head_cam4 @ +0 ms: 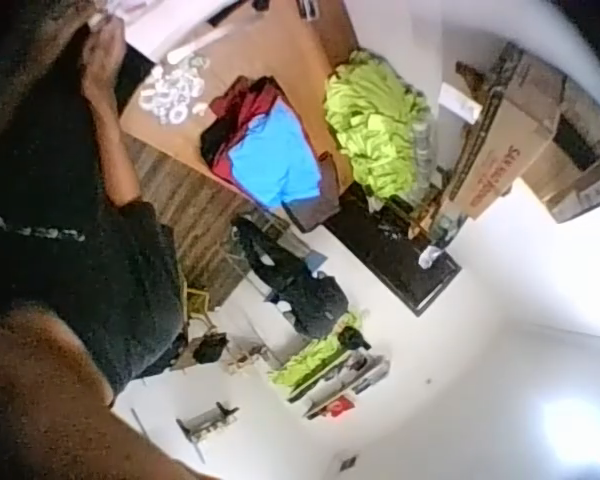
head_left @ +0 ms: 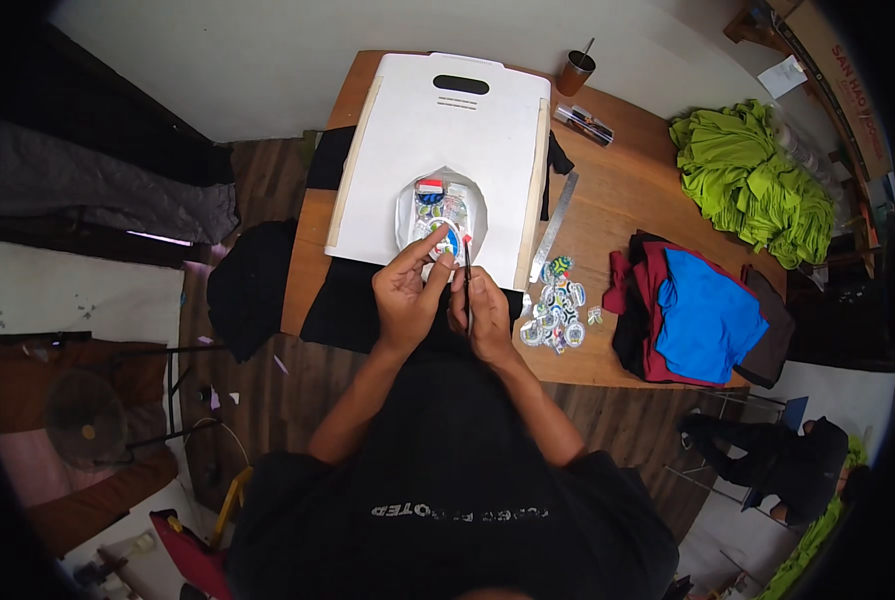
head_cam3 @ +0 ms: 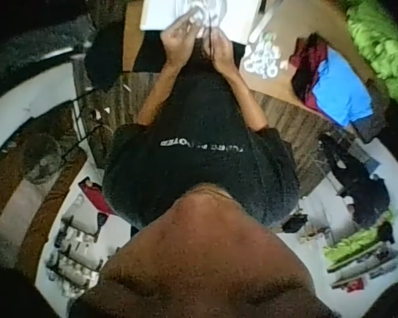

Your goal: Sorting and trimming small adhesive labels into a plastic container.

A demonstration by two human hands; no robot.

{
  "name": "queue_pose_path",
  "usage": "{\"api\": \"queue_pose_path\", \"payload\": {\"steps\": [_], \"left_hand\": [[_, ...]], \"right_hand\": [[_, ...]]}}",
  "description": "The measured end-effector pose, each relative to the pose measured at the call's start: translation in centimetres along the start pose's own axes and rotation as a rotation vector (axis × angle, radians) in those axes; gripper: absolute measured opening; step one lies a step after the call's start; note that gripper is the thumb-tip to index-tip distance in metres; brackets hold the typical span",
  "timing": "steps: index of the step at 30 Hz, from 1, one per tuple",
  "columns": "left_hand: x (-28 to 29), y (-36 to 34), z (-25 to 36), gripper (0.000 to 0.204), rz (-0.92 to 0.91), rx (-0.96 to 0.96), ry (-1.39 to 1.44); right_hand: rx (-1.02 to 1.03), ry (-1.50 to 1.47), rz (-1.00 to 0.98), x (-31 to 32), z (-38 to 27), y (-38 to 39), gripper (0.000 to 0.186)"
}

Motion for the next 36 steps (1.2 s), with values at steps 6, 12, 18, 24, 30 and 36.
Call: {"api": "queue_pose_path", "payload": {"steps": [6, 12, 18, 24, 30, 36], "left_hand": [[-0.13, -0.09, 0.05, 0.038, 0.037, 0.006, -0.033], [-0.19, -0.03, 0.11, 0.039, 0.039, 0.011, -0.05], [-0.23, -0.04, -0.03, 0.039, 0.035, -0.011, -0.039], [-0.29, -0.04, -0.11, 0.039, 0.025, -0.015, -0.038], [-0.19, 0.2, -0.17, 0.039, 0.024, 0.016, -0.038], [-0.31, 0.11, 0.04, 0.04, 0.011, -0.002, -0.025]], "right_hand": [[0.004, -0.017, -0.007, -0.23, 0.09, 0.01, 0.036], [-0.011, -0.029, 0.0, -0.31, 0.25, 0.0, 0.037], [0.002, -0.024, 0.001, -0.3, 0.02, 0.06, 0.037], [0.02, -0.01, 0.001, -0.3, -0.13, 0.01, 0.036], [0.014, -0.009, 0.011, -0.14, 0.03, -0.03, 0.035], [0.017, -0.01, 0.012, -0.04, 0.11, -0.18, 0.035]]}}
Point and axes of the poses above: each hand's wrist, its own y-axis away from the middle knuckle, its own x-axis out of the back of the hand, z = x × y, the point moved 3 cm from there along -y, towards the middle knuckle, and after that the axes turned 12 degrees about -x, right-handed, at the moved point
